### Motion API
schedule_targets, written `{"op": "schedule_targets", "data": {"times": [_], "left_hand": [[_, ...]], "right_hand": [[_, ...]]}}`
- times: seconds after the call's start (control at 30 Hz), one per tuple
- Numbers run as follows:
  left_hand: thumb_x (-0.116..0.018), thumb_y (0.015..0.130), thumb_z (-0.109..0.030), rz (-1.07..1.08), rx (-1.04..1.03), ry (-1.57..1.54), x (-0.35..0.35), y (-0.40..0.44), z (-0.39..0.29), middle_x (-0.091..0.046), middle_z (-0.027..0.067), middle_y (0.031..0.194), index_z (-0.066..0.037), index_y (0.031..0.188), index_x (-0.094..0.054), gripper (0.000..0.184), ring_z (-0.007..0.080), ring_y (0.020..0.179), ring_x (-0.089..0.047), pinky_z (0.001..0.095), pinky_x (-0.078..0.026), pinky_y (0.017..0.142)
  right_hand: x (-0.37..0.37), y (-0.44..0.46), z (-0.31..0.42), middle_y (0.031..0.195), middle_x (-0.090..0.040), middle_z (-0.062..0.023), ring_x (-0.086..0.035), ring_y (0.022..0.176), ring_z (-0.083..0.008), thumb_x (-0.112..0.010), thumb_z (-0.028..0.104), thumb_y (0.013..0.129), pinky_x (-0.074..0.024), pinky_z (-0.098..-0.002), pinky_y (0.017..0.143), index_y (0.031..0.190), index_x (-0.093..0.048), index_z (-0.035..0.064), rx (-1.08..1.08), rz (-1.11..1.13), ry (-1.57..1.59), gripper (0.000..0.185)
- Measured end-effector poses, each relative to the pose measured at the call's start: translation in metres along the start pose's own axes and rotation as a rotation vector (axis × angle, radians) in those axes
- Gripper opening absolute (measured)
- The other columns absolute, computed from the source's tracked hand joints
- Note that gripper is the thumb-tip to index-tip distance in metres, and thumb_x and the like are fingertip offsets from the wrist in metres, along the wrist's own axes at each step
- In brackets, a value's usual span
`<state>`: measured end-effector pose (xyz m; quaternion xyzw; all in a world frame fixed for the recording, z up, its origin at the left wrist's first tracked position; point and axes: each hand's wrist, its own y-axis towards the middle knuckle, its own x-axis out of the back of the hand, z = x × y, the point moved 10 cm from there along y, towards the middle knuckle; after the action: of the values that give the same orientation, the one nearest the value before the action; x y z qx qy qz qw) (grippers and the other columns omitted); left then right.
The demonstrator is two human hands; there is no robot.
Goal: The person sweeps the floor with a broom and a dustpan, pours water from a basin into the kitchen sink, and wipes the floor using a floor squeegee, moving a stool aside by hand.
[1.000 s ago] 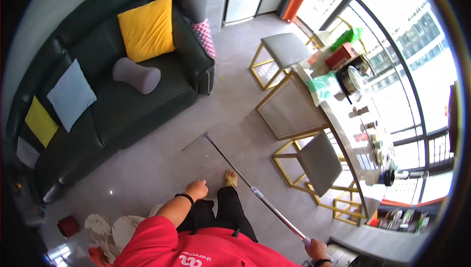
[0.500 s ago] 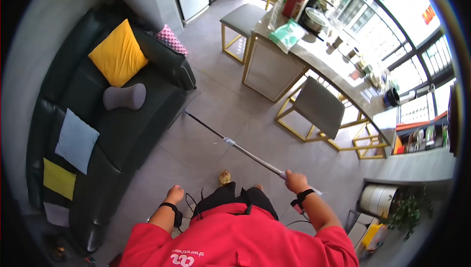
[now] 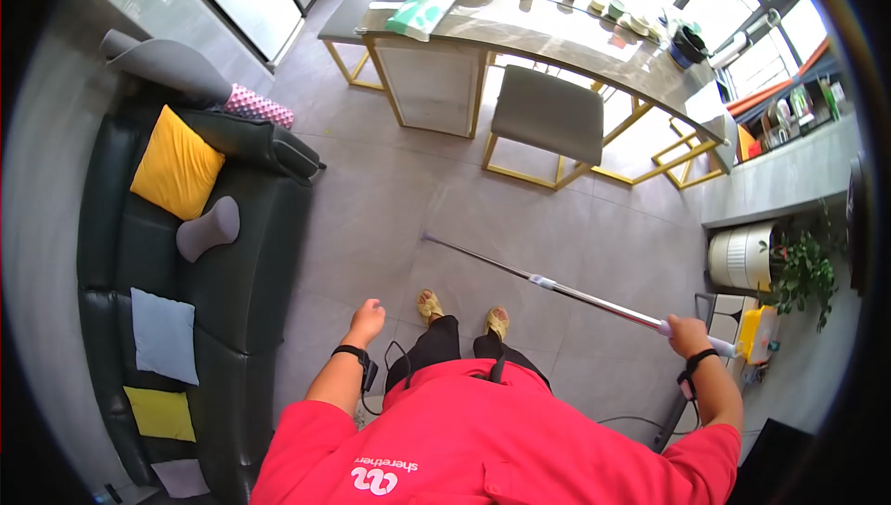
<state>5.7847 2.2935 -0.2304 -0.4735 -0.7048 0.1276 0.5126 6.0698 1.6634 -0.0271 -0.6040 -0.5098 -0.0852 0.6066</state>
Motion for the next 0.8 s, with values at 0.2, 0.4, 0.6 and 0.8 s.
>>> {"op": "schedule_targets", "data": {"times": [0.2,0.4,0.6,0.8], "left_hand": [[-0.048,0.081,-0.023,0.126,-0.139,0.079,-0.053,-0.009,-0.072,-0.059,0.0166,0.108,-0.006,0.116,-0.051,0.040,0.0295,0.101,-0.056,0.0366,-0.043,0.087],[-0.048,0.080,-0.024,0.202,-0.145,0.212,-0.092,-0.009,-0.072,-0.058,0.0175,0.109,-0.005,0.116,-0.051,0.041,0.0303,0.103,-0.055,0.0374,-0.042,0.088],[-0.049,0.080,-0.022,0.199,-0.077,0.110,-0.109,0.018,-0.056,-0.058,0.0182,0.111,-0.003,0.115,-0.052,0.040,0.0292,0.103,-0.055,0.0349,-0.042,0.088],[-0.045,0.086,-0.023,0.350,0.107,-0.253,-0.108,-0.015,-0.127,-0.057,0.0063,0.099,-0.008,0.119,-0.044,0.037,0.0144,0.087,-0.056,0.0334,-0.045,0.072]], "right_hand": [[-0.068,-0.115,-0.117,0.074,-0.062,-0.0106,-0.061,0.075,-0.0307,-0.063,0.015,0.068,-0.0473,-0.0423,0.067,0.082,-0.054,0.0118,-0.227,0.027,0.003,0.017],[-0.073,-0.212,-0.168,0.071,-0.062,-0.0108,-0.061,0.072,-0.0305,-0.065,0.014,0.063,-0.0475,-0.0417,0.066,0.076,-0.061,0.0137,-0.401,0.045,-0.028,0.014],[-0.041,-0.240,-0.140,0.065,-0.060,-0.0099,-0.060,0.065,-0.0310,-0.066,0.017,0.060,-0.0460,-0.0430,0.061,0.075,-0.057,0.0141,-0.305,-0.098,0.109,0.017],[0.037,-0.166,-0.025,0.065,-0.059,-0.0088,-0.060,0.062,-0.0298,-0.065,0.013,0.064,-0.0464,-0.0413,0.055,0.082,-0.054,0.0128,-0.017,-0.349,0.267,0.021]]}}
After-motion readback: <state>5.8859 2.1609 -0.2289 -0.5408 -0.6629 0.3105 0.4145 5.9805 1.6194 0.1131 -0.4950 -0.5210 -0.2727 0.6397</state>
